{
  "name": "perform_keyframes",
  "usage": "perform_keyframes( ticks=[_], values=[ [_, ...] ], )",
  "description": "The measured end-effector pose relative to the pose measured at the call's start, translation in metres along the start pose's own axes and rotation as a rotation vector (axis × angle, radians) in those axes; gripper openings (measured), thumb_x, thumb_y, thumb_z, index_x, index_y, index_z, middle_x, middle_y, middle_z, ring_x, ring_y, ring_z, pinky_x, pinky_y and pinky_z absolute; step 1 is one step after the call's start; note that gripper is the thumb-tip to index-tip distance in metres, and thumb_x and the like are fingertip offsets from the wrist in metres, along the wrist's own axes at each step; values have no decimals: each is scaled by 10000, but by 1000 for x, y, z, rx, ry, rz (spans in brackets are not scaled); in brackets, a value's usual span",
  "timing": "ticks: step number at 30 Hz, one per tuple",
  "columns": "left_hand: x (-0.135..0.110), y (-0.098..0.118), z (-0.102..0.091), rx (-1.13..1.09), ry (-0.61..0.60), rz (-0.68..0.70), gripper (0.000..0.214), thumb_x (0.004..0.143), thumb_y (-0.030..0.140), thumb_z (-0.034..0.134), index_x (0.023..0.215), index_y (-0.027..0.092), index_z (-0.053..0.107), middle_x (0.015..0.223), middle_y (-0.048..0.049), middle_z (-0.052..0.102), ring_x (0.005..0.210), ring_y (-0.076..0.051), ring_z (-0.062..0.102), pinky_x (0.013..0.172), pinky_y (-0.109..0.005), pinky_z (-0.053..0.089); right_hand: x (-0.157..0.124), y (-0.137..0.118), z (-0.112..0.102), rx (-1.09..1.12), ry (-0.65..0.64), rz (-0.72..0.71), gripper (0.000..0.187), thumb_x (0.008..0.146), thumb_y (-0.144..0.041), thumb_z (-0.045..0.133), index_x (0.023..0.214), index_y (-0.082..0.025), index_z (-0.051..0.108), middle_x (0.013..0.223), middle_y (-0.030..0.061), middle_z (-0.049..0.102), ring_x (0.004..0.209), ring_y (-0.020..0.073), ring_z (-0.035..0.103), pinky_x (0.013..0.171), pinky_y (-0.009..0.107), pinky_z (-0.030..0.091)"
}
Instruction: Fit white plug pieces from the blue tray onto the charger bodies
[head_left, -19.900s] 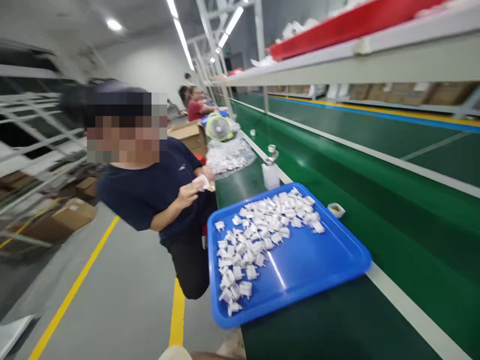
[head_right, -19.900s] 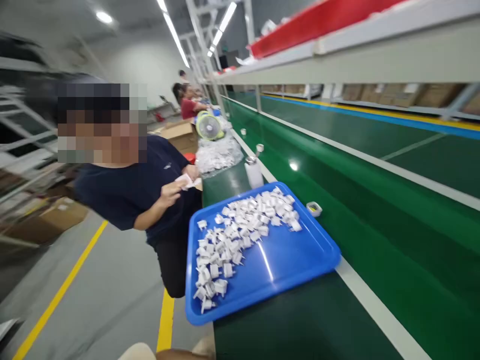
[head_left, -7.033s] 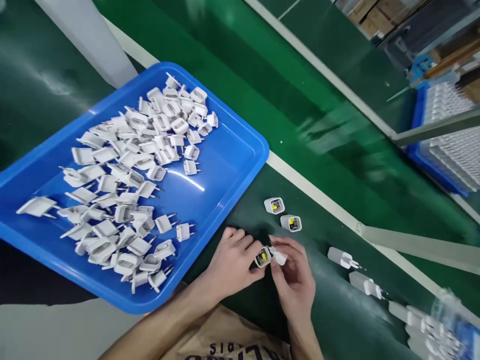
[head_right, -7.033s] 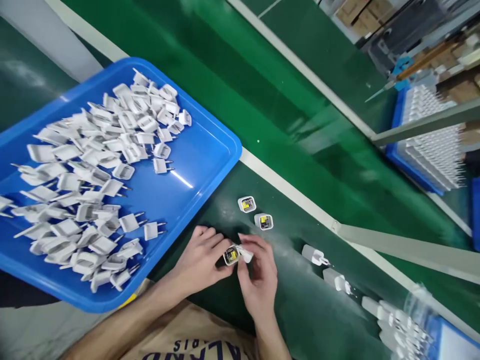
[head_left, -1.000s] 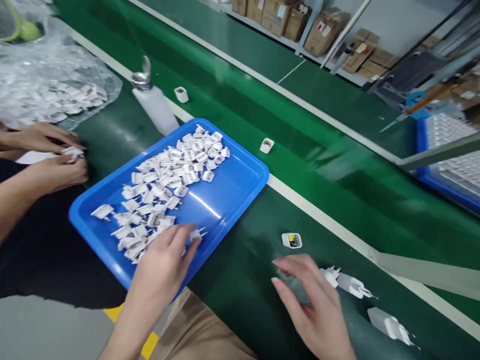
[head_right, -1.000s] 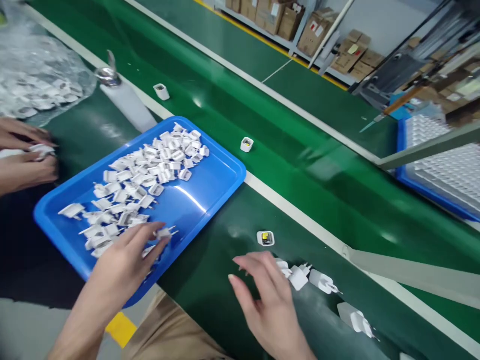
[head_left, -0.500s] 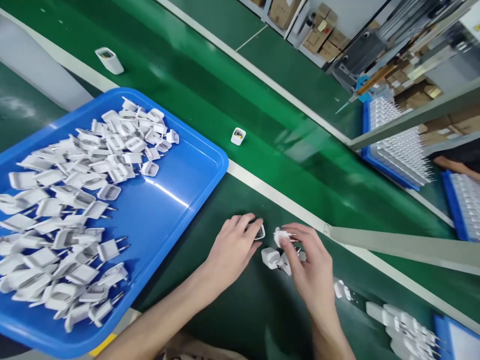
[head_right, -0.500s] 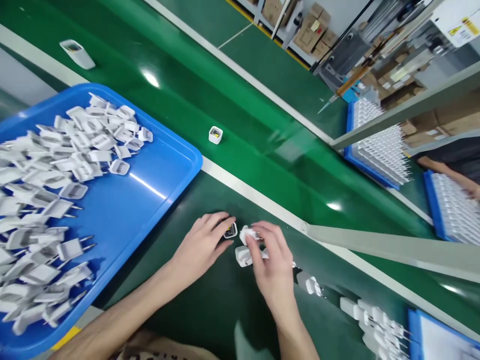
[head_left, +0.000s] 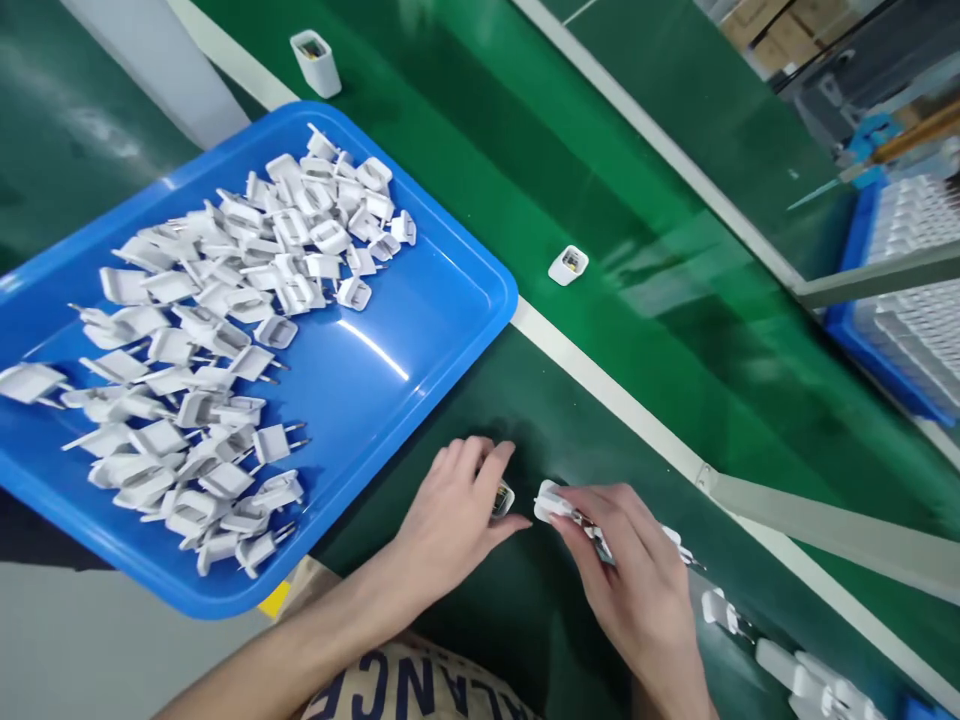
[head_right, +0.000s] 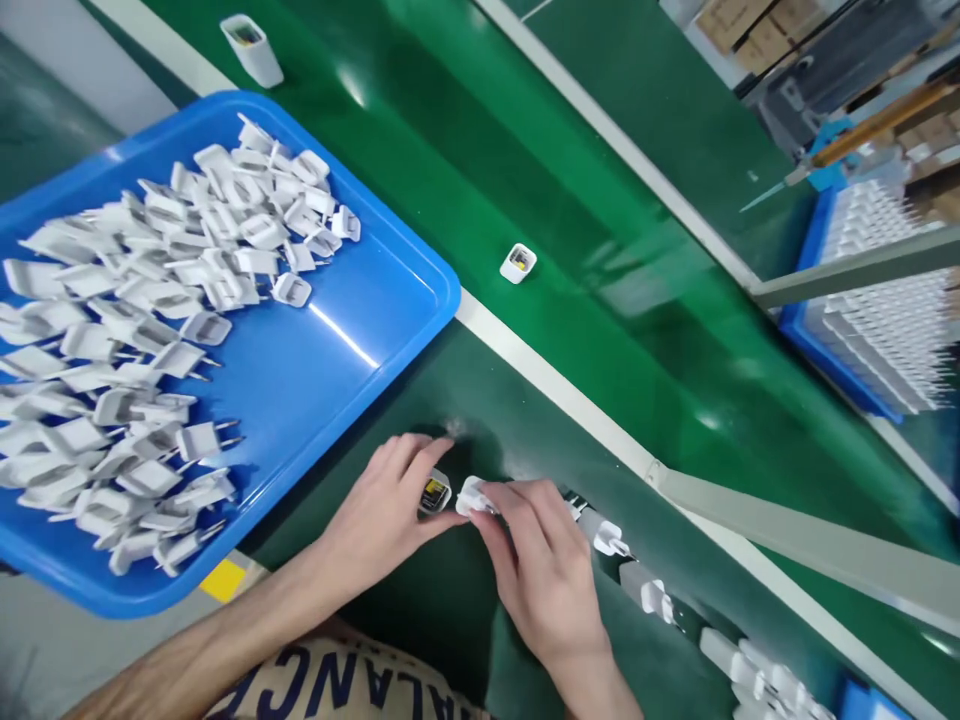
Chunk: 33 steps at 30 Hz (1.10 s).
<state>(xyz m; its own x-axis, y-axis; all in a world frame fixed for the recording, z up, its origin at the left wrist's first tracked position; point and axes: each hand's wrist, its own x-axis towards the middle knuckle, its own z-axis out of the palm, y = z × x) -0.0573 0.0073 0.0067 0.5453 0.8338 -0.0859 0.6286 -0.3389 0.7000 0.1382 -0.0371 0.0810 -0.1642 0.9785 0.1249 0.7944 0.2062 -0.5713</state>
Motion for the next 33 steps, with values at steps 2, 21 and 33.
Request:
perform_keyframes(
  ticks=[2, 21, 33],
  values=[
    [-1, 2, 5, -33, 19, 66, 675, 875, 234, 789, 1439, 161, 425, 1162, -120, 646, 1032, -315, 661, 889, -485, 592, 3, 0, -1, -18, -27, -30, 175, 1026, -118, 620, 1184, -194, 622, 1035, 64, 671, 880, 190, 630, 754, 334, 549],
    [-5, -33, 7, -373, 27, 227, 438, 975, 190, 646, 1375, 234, 474, 1285, -93, 642, 1158, -240, 702, 980, -374, 620, 9, -12, 36, -321, -265, -189, 103, 1090, -177, 512, 1146, -160, 597, 954, 52, 647, 812, 191, 576, 775, 351, 492],
    [-5, -33, 7, -374, 20, 199, 418, 969, 139, 605, 1363, 230, 499, 1295, -90, 644, 1182, -236, 697, 993, -383, 619, 16, -9, 41, -413, -299, -325, 212, 1036, -30, 442, 995, -137, 621, 841, 57, 584, 770, 208, 479, 700, 371, 385]
  ],
)
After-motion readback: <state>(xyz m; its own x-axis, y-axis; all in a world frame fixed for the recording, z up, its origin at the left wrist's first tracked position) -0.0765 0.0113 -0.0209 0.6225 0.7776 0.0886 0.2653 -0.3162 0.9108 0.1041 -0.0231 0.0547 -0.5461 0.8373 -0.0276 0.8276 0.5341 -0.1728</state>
